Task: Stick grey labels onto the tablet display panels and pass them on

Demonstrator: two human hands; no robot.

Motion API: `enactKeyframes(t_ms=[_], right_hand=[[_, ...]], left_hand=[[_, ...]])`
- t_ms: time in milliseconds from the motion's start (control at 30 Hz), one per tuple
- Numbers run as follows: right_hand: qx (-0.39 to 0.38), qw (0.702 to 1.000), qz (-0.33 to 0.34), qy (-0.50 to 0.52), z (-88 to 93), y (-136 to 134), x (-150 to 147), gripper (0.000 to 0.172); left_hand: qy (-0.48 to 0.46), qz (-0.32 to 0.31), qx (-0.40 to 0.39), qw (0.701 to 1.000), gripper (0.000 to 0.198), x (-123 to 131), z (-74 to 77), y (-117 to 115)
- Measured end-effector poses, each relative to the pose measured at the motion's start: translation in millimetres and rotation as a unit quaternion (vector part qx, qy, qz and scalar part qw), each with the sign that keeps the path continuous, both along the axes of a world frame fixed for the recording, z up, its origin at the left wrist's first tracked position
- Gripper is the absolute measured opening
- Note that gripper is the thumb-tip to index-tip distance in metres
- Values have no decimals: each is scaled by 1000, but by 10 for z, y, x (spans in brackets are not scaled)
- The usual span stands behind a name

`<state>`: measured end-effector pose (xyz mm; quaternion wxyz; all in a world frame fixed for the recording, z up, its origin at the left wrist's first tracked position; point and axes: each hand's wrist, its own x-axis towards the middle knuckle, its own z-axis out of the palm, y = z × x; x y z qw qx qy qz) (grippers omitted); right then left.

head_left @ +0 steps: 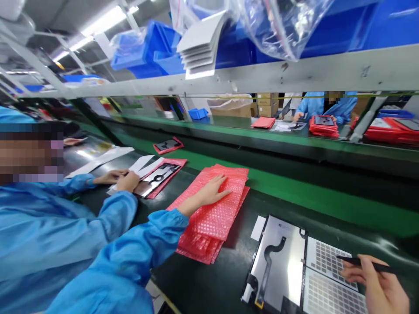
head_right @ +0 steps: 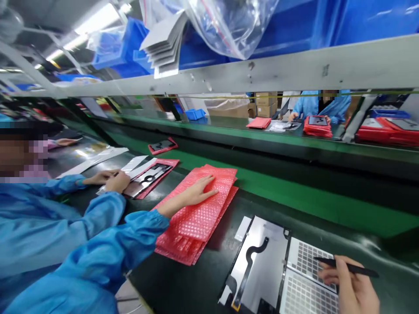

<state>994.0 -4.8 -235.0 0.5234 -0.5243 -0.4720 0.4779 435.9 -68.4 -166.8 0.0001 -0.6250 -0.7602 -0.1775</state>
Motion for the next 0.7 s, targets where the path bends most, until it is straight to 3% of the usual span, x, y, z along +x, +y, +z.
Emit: enactKeyframes(t_ms=[100, 200, 333, 467, 600, 700], right_hand=[[-12, 1000, 15, -4, -14, -22, -8, 60], [4, 999, 33, 0, -45, -36, -30, 59], [15, 999, 51, 0, -63, -60, -67, 55], [18, 998, 55, -7, -84, -74, -95, 56], [26, 998, 57, -17, -114, -74, -112, 53], [26, 997, 66, -22, -128, -91, -102, 51]], left_hand=[[-7, -33, -1, 999, 61, 88, -42, 449], [-14, -83, 4, 996, 51, 332, 12, 981], [-29, -155, -3, 987, 40, 962, 90, 1836], [-30, -156, -2, 987, 41, 1751, 56, 2528], [-21, -125, -3, 992, 47, 2344, 48, 2772], [-6, -113, -32, 993, 45, 2503, 137, 2642]])
